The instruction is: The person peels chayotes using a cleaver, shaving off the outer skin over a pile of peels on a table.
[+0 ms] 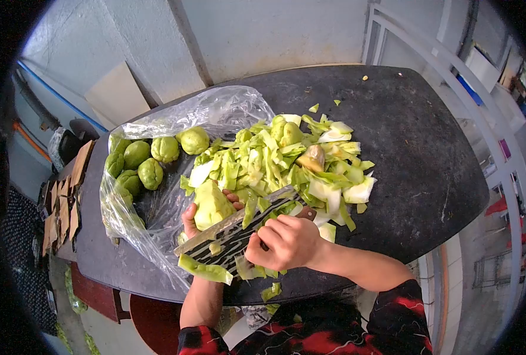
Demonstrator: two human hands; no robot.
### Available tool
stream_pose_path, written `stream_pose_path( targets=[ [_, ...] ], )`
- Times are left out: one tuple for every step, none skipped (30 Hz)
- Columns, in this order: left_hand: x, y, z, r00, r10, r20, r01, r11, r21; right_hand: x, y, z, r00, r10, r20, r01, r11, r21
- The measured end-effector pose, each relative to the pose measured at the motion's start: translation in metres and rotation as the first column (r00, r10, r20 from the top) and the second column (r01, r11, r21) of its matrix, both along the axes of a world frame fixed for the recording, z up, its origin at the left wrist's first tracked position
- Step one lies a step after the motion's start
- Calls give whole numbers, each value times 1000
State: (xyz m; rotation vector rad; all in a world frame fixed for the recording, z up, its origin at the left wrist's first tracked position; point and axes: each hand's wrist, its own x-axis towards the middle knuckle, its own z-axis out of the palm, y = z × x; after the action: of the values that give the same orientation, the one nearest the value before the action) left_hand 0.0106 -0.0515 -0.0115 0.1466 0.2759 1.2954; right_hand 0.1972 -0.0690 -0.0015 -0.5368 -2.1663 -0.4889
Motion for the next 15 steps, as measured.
stream_pose_path(
  targets=[
    [1, 0, 0, 1000, 19, -10, -19, 1000, -2, 0, -1, 1, 1000, 0, 3, 0, 1000, -6],
    [1, 0, 0, 1000, 19, -10, -19, 1000, -2, 0, -1, 1, 1000, 1, 4, -1, 1000, -6],
    [1, 0, -1, 1000, 18, -25, -18, 1000, 2, -1, -2, 1, 1000, 0, 10, 0, 1000, -7],
    [1, 0, -1, 999, 17, -40, -17, 1000, 6, -1, -2, 2, 1000, -1, 16, 1, 1000, -9],
    [1, 0, -1, 999, 16, -40, -16, 1000, 4, 1, -2, 2, 1000, -1, 16, 2, 1000, -10],
    [0, 0, -1, 999, 14, -33, -14, 1000, 21, 3, -1, 3, 999, -16, 34, 17, 999, -36],
    [-1, 1, 0, 1000, 13, -26, -12, 999, 39, 5, 2, 4, 998, -30, 54, 33, 998, -61],
    [-2, 2, 1, 984, 85, -154, -81, 996, 29, 6, 12, 1, 998, -65, 25, 67, 995, -69],
    [-3, 2, 3, 948, 153, -280, -150, 988, 31, 8, 18, -1, 997, -69, -24, 64, 984, -165],
    [-2, 4, 4, 939, 213, -268, -226, 974, -17, 12, 17, 0, 995, -97, 31, 102, 977, -190],
    [-3, 5, 6, 939, 215, -267, -226, 974, -10, 14, 17, 1, 989, -124, 85, 140, 968, -210],
    [-3, 4, 9, 943, 200, -266, -197, 980, 38, 13, 16, 2, 989, -122, 86, 138, 969, -204],
    [-5, 2, 9, 945, 184, -270, -168, 983, 81, 10, 14, 4, 994, -95, 46, 103, 975, -196],
    [-7, 3, 6, 951, 164, -260, -145, 985, 91, 8, 9, 5, 997, -71, 4, 70, 979, -190],
    [-12, 4, 2, 978, 78, -192, -54, 990, 128, 7, 3, 11, 998, -56, 6, 56, 983, -175]
  ],
)
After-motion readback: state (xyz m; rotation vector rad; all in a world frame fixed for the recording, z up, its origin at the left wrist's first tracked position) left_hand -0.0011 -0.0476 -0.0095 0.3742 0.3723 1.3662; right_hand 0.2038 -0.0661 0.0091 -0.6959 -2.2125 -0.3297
